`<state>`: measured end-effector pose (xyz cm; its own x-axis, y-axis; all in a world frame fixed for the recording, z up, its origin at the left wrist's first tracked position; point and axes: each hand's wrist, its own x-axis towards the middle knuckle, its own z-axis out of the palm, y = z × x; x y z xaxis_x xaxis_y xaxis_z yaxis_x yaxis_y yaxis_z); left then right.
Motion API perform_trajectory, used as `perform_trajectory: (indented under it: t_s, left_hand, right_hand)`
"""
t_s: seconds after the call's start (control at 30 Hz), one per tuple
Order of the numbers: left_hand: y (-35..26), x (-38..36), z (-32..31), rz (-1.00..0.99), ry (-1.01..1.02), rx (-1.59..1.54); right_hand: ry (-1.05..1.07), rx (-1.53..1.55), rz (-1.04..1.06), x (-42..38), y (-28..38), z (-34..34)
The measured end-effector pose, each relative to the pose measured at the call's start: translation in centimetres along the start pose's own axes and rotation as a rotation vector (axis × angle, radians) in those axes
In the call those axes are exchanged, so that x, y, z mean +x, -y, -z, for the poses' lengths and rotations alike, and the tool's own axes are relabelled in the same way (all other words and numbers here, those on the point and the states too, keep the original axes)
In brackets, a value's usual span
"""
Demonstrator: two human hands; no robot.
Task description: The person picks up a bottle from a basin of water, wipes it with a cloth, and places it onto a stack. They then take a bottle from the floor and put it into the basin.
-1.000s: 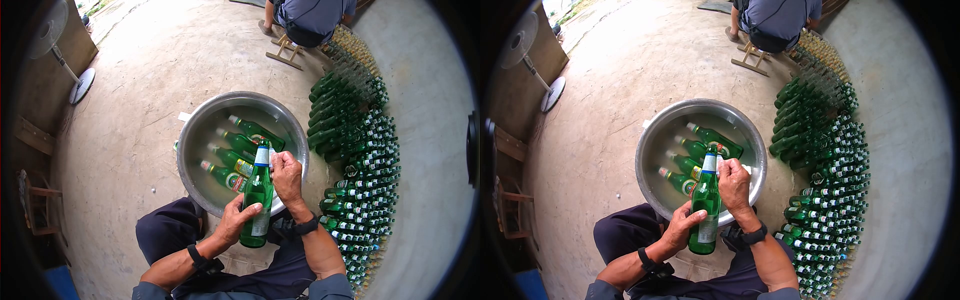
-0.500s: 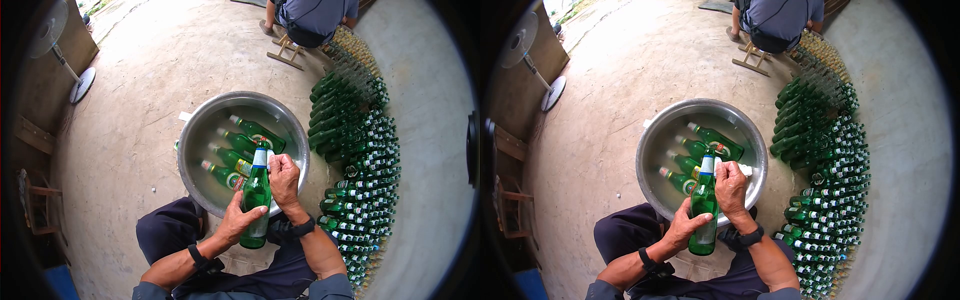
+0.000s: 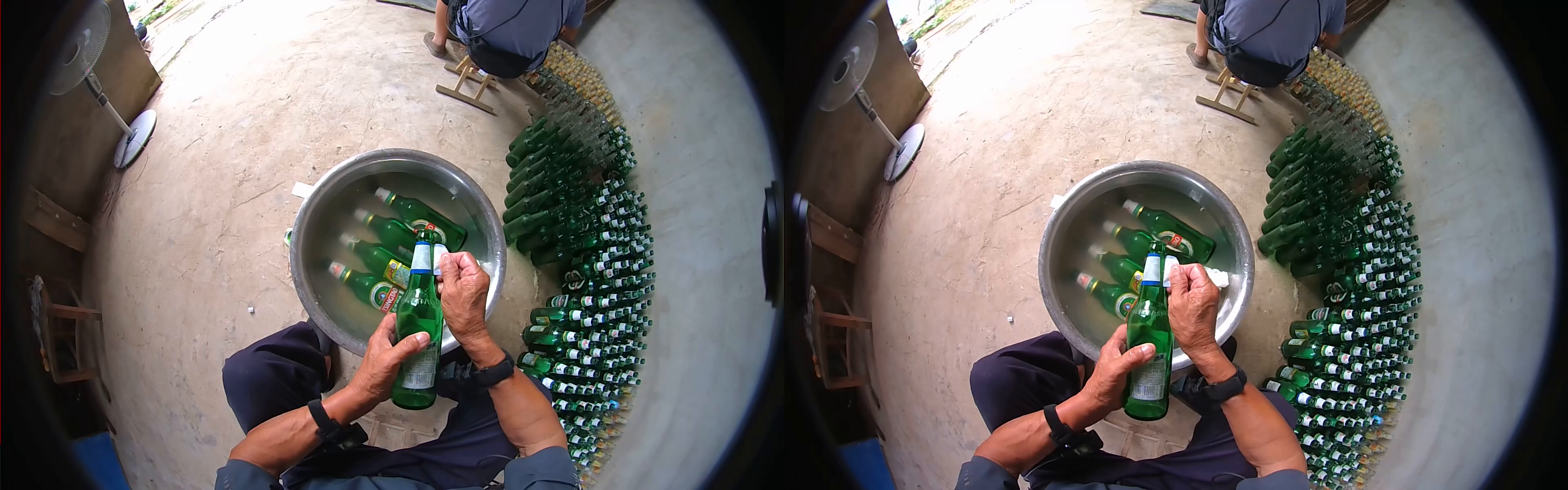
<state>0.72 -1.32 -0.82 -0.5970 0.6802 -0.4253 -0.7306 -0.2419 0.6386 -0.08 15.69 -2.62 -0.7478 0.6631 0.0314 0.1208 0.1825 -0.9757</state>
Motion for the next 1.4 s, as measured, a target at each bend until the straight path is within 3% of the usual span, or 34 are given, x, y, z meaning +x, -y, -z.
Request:
perform_trajectory:
  t_s: [0.5, 0.57, 0.63, 0.73, 0.83, 0.87, 0.93, 1.1, 1.17, 1.4]
  left_hand:
    - [0.4, 0.5, 0.9, 0.123, 0.078, -0.183]
    - [-0.2, 0.2, 0.5, 0.121, 0.067, -0.194]
    - [-1.3, 0.2, 0.0, -0.052, 0.0, -0.049]
    - [-2.4, 0.3, 0.3, -0.129, -0.075, -0.055]
    - [-3.1, 0.4, 0.7, -0.149, -0.173, -0.086]
    - [-3.2, 0.5, 1.0, -0.159, -0.204, -0.082]
    - [-2.4, 0.8, 2.0, -0.127, -0.232, -0.114]
    - [-2.4, 0.7, 3.3, -0.027, -0.216, -0.257]
    - [-2.9, 0.5, 3.0, -0.051, -0.225, -0.264]
    - [-1.8, 0.7, 2.6, -0.027, -0.249, -0.179]
  right_hand:
    - [0.035, 0.145, -0.139, 0.2, 0.8, 0.3]
    - [0.075, 0.308, -0.243, 0.2, 1.7, 0.4]
    - [0.077, 0.408, -0.343, 0.5, 2.0, 0.5]
    - [0.099, 0.479, -0.458, 1.2, 0.8, 1.1]
    - [0.259, -0.293, -0.199, 2.3, -3.9, 1.8]
    - [0.259, -0.294, -0.198, 2.1, -5.1, 2.2]
    - [0.348, -0.774, 0.194, 1.1, -5.6, 2.7]
    - [0.373, -0.942, 0.204, 0.8, -7.8, 4.1]
    - [0.493, -1.083, 0.237, 0.6, -7.8, 4.5]
    - [0.377, -1.382, 0.109, 0.3, -12.7, 3.1]
